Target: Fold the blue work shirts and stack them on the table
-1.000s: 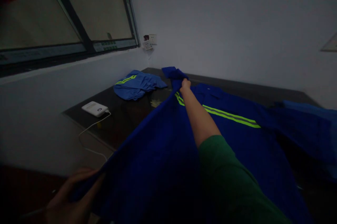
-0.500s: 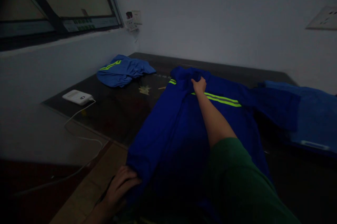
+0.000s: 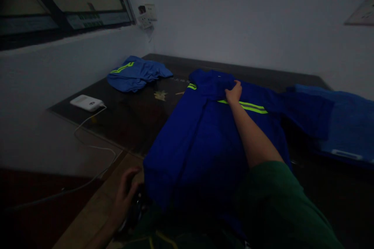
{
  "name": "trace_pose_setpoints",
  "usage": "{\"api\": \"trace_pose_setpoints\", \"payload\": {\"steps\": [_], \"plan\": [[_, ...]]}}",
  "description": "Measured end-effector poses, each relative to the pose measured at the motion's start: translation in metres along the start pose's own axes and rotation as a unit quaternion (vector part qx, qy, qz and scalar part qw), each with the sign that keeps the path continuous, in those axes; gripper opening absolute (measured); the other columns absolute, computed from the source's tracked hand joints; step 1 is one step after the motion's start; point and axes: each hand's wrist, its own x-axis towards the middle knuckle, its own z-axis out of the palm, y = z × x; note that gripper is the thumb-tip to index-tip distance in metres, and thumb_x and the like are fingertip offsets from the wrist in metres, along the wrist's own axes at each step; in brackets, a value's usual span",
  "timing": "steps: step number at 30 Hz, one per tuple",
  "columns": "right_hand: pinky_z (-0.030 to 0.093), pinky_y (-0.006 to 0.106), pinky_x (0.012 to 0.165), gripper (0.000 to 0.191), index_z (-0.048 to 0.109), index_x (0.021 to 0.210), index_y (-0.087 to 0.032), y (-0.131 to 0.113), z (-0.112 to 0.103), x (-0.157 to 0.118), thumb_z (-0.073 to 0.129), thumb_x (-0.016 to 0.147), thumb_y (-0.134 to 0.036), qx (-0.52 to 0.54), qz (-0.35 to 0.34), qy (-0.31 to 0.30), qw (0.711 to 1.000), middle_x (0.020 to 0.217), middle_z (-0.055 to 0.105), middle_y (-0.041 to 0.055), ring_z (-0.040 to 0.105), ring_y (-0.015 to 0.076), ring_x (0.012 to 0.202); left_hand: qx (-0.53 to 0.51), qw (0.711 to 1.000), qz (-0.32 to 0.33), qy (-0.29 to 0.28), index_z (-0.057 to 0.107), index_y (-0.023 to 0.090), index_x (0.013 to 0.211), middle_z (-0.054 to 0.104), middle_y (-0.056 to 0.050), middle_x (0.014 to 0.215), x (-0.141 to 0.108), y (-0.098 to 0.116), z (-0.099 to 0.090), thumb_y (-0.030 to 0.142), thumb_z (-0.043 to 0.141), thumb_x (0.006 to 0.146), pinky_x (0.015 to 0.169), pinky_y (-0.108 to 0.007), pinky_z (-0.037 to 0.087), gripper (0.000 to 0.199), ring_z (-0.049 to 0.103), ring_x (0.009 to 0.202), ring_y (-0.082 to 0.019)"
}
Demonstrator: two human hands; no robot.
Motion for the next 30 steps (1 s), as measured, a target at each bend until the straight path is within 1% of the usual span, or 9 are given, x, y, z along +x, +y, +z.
{"api": "trace_pose_setpoints", "payload": {"steps": [1, 3, 6, 9, 13, 16, 19, 24, 30], "plan": [[0.040, 0.051, 0.099, 0.062, 0.045, 0.132, -0.011, -0.006, -0.004, -0.004, 0.062, 0.073, -0.017, -0.019, 0.008, -0.002, 1.000, 0.125, 0.053, 0.0194, 0.049, 0.0299, 0.117, -0.044, 0.994, -0.100, -0.003, 0.058, 0.022, 0.116, 0.063, -0.011, 0.119, 0.006, 0.001, 0.001, 0.058, 0.048, 0.088, 0.096, -0.043, 0.046, 0.047, 0.058, 0.115, -0.028], [0.030, 0.057, 0.106, 0.056, 0.048, 0.132, -0.019, -0.023, -0.010, -0.018, 0.062, 0.078, -0.021, -0.056, -0.011, -0.025, 0.998, 0.136, 0.046, 0.0166, 0.039, 0.0312, 0.128, -0.119, 0.967, -0.222, -0.041, 0.063, 0.018, 0.111, 0.067, -0.013, 0.114, 0.018, 0.007, 0.007, 0.071, 0.050, 0.079, 0.096, -0.045, 0.047, 0.063, 0.060, 0.111, -0.030], [0.017, 0.067, 0.107, 0.038, 0.056, 0.127, -0.026, -0.047, -0.010, -0.051, 0.052, 0.089, -0.031, -0.097, -0.097, -0.132, 0.982, 0.140, 0.047, 0.0114, 0.034, 0.0313, 0.132, -0.154, 0.943, -0.287, -0.066, 0.069, 0.014, 0.094, 0.073, -0.012, 0.097, 0.026, 0.020, 0.015, 0.074, 0.065, 0.062, 0.089, -0.042, 0.051, 0.068, 0.065, 0.098, -0.032], [0.015, 0.070, 0.106, 0.040, 0.053, 0.132, -0.027, -0.057, -0.004, -0.078, 0.042, 0.096, -0.038, -0.133, -0.115, -0.216, 0.960, 0.144, 0.045, 0.0108, 0.035, 0.0318, 0.133, -0.163, 0.937, -0.304, -0.048, 0.070, 0.013, 0.084, 0.074, -0.008, 0.083, 0.022, 0.032, 0.011, 0.066, 0.074, 0.058, 0.077, -0.034, 0.054, 0.059, 0.068, 0.081, -0.026], [0.015, 0.069, 0.107, 0.043, 0.048, 0.138, -0.027, -0.054, 0.000, -0.086, 0.036, 0.098, -0.040, -0.158, -0.112, -0.226, 0.955, 0.148, 0.041, 0.0106, 0.034, 0.0323, 0.135, -0.162, 0.938, -0.307, 0.003, 0.067, 0.014, 0.081, 0.071, -0.004, 0.077, 0.016, 0.042, -0.003, 0.058, 0.079, 0.057, 0.064, -0.025, 0.051, 0.051, 0.065, 0.068, -0.018], [0.015, 0.068, 0.107, 0.044, 0.048, 0.138, -0.028, -0.053, -0.002, -0.083, 0.035, 0.099, -0.040, -0.160, -0.111, -0.227, 0.954, 0.149, 0.040, 0.0102, 0.034, 0.0324, 0.135, -0.160, 0.942, -0.295, -0.028, 0.063, 0.015, 0.074, 0.069, -0.002, 0.070, 0.015, 0.041, -0.004, 0.054, 0.080, 0.057, 0.059, -0.023, 0.050, 0.046, 0.062, 0.062, -0.016], [0.015, 0.068, 0.107, 0.043, 0.048, 0.138, -0.028, -0.054, -0.003, -0.083, 0.036, 0.098, -0.040, -0.164, -0.110, -0.225, 0.954, 0.149, 0.041, 0.0100, 0.035, 0.0322, 0.135, -0.182, 0.937, -0.291, -0.072, 0.063, 0.015, 0.080, 0.070, -0.002, 0.076, 0.014, 0.034, 0.002, 0.053, 0.081, 0.057, 0.067, -0.027, 0.052, 0.047, 0.064, 0.070, -0.018], [0.015, 0.068, 0.107, 0.044, 0.047, 0.139, -0.027, -0.057, -0.004, -0.086, 0.035, 0.099, -0.039, -0.164, -0.112, -0.228, 0.953, 0.149, 0.040, 0.0103, 0.034, 0.0319, 0.136, -0.165, 0.943, -0.281, -0.072, 0.062, 0.016, 0.083, 0.070, -0.003, 0.078, 0.015, 0.024, 0.011, 0.053, 0.081, 0.054, 0.072, -0.031, 0.054, 0.051, 0.066, 0.077, -0.022], [0.017, 0.067, 0.108, 0.043, 0.048, 0.139, -0.026, -0.058, -0.007, -0.085, 0.036, 0.099, -0.038, -0.171, -0.109, -0.230, 0.952, 0.149, 0.041, 0.0108, 0.034, 0.0316, 0.136, -0.161, 0.937, -0.299, -0.083, 0.065, 0.017, 0.103, 0.071, -0.012, 0.110, 0.004, 0.020, 0.018, 0.043, 0.086, 0.047, 0.089, -0.039, 0.053, 0.065, 0.065, 0.104, -0.032]]}}
